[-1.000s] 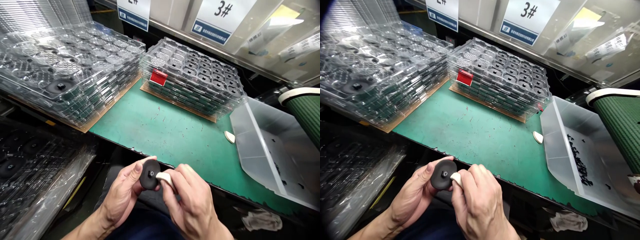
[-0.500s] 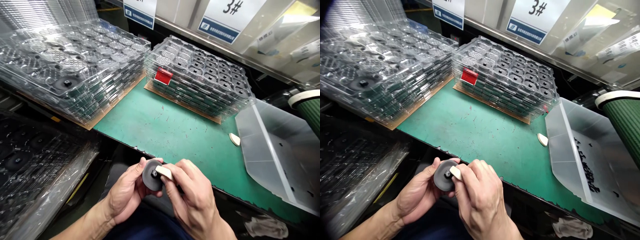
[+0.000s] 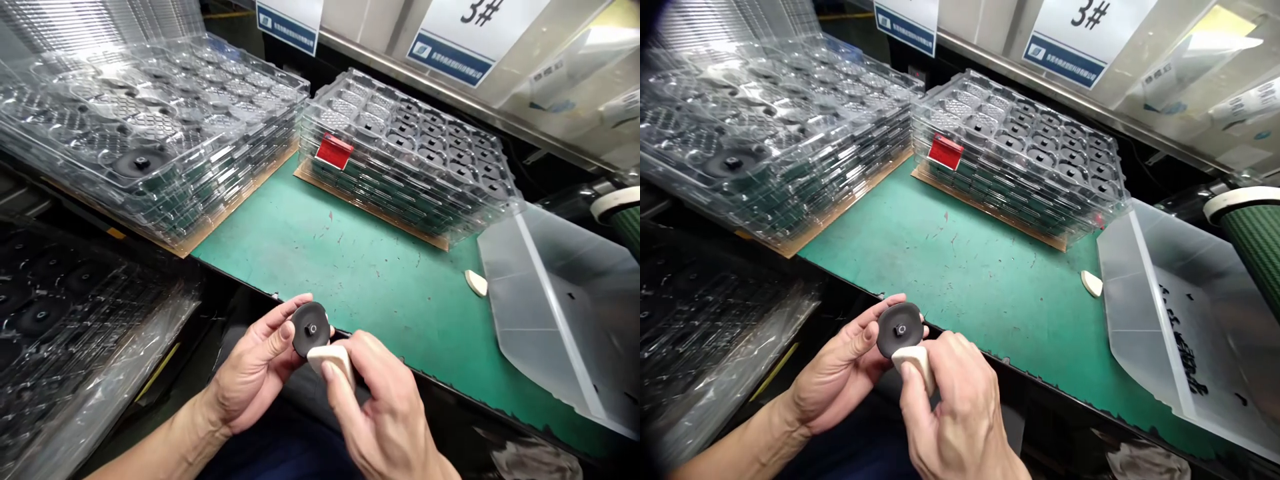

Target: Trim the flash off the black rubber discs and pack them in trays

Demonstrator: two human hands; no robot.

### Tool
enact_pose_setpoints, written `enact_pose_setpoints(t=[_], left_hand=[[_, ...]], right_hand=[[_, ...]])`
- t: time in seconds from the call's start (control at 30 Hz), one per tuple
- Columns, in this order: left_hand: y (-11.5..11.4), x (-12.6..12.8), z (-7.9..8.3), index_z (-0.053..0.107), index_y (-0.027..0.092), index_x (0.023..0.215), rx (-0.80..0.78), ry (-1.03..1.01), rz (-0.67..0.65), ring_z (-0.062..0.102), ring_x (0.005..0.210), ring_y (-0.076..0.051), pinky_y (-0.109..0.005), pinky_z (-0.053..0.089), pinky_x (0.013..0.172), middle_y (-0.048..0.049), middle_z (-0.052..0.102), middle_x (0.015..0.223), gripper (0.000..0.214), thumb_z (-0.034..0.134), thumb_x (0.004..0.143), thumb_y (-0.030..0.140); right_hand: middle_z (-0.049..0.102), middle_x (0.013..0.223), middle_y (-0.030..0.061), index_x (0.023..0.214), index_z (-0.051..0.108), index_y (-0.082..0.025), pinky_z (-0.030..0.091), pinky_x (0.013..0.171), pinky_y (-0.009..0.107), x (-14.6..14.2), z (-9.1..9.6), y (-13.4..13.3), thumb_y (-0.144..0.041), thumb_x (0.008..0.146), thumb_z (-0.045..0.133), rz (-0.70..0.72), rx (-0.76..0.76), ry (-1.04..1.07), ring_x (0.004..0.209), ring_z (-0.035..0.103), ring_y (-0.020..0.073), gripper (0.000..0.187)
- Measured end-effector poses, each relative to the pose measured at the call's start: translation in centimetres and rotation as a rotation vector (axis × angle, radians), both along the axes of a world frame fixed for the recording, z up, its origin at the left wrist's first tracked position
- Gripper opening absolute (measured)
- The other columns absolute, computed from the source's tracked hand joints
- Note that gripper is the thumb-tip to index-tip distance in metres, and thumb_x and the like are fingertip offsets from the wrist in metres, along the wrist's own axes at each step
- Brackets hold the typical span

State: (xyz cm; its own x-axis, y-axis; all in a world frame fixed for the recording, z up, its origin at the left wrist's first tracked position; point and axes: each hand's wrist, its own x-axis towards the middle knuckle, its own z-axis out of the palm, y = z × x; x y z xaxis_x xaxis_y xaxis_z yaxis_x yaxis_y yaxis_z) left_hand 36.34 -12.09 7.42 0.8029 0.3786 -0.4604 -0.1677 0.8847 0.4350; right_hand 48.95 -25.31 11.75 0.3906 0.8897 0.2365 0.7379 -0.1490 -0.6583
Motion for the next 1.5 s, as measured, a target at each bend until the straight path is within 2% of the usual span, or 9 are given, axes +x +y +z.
enact_pose_setpoints(t=[0.13,0.23,0.33,0.47,0.6,0.73,0.93,1.27,1.5], left_hand=[[-0.2,-0.3,-0.7,0.073,0.017,0.124,-0.007,0.033,-0.184,0.075,0.086,-0.02,-0.031,0.063,0.079,-0.0109,0.079,0.107,0.037,0.062,0.1,0.042],[-1.0,-0.5,-1.5,0.078,0.009,0.103,-0.086,0.036,-0.369,0.071,0.062,-0.019,-0.029,0.061,0.057,-0.0109,0.074,0.079,0.052,0.052,0.101,0.055],[-1.5,-0.6,-1.8,0.078,0.006,0.103,-0.196,-0.011,-0.406,0.072,0.061,-0.021,-0.031,0.061,0.053,-0.0133,0.073,0.075,0.061,0.049,0.1,0.06],[-1.1,-0.4,-1.3,0.072,0.024,0.129,-0.119,-0.054,-0.142,0.073,0.099,-0.018,-0.027,0.061,0.087,-0.0076,0.078,0.116,0.039,0.073,0.093,0.039],[-0.2,-0.5,-0.5,0.069,0.028,0.134,0.18,-0.047,-0.043,0.068,0.12,-0.022,-0.028,0.052,0.105,-0.0078,0.076,0.129,0.064,0.092,0.075,0.025],[0.4,-0.3,0.6,0.072,0.03,0.127,0.354,0.01,0.013,0.07,0.118,-0.025,-0.028,0.055,0.101,-0.009,0.077,0.129,0.062,0.095,0.07,0.023],[0.2,0.3,1.7,0.074,0.03,0.122,0.433,0.032,0.015,0.072,0.114,-0.026,-0.026,0.059,0.092,-0.0087,0.077,0.128,0.059,0.096,0.068,0.021],[0.1,-0.3,1.8,0.073,0.028,0.127,0.314,0.051,0.027,0.069,0.122,-0.027,-0.026,0.056,0.101,-0.0087,0.077,0.126,0.058,0.093,0.073,0.026],[0.3,-1.1,1.3,0.072,0.03,0.131,0.169,0.059,-0.09,0.071,0.116,-0.024,-0.022,0.057,0.095,-0.0068,0.077,0.127,0.052,0.086,0.081,0.031]], right_hand=[[0.056,0.082,0.0043,0.096,0.065,-0.017,0.033,0.069,0.035,0.6,0.1,0.1,-0.018,0.104,0.052,0.028,-0.049,-0.134,0.074,0.046,0.0188,0.015],[0.062,0.095,0.0069,0.109,0.067,-0.017,0.038,0.077,0.039,1.6,1.1,0.5,-0.02,0.105,0.048,0.259,-0.114,-0.189,0.083,0.051,0.0212,0.019],[0.064,0.102,0.0072,0.117,0.067,-0.019,0.041,0.085,0.042,1.9,1.7,0.9,-0.022,0.106,0.046,0.427,-0.093,-0.255,0.092,0.054,0.0231,0.024],[0.057,0.081,0.005,0.091,0.063,-0.017,0.037,0.071,0.037,1.1,0.9,0.8,-0.02,0.103,0.052,0.108,-0.042,-0.247,0.075,0.049,0.0191,0.016],[0.047,0.07,0.0001,0.077,0.053,-0.018,0.031,0.061,0.032,-0.5,0.3,0.7,-0.018,0.102,0.051,-0.091,0.014,-0.003,0.063,0.042,0.0144,0.026],[0.046,0.069,0.0005,0.086,0.063,-0.017,0.029,0.062,0.033,-1.7,1.1,1.2,-0.012,0.1,0.052,-0.115,0.145,-0.029,0.064,0.039,0.0157,0.018],[0.046,0.069,0.001,0.097,0.066,-0.015,0.027,0.061,0.033,-1.7,2.7,1.3,-0.007,0.095,0.057,-0.099,0.235,-0.08,0.064,0.039,0.0159,0.012],[0.046,0.07,0.0009,0.088,0.062,-0.016,0.029,0.062,0.033,-0.6,1.5,0.2,-0.012,0.098,0.054,-0.058,0.146,0.013,0.065,0.041,0.0157,0.014],[0.051,0.074,0.0025,0.089,0.063,-0.016,0.03,0.066,0.034,0.4,1.3,-0.4,-0.015,0.101,0.053,-0.043,0.048,-0.002,0.069,0.042,0.0168,0.015]])
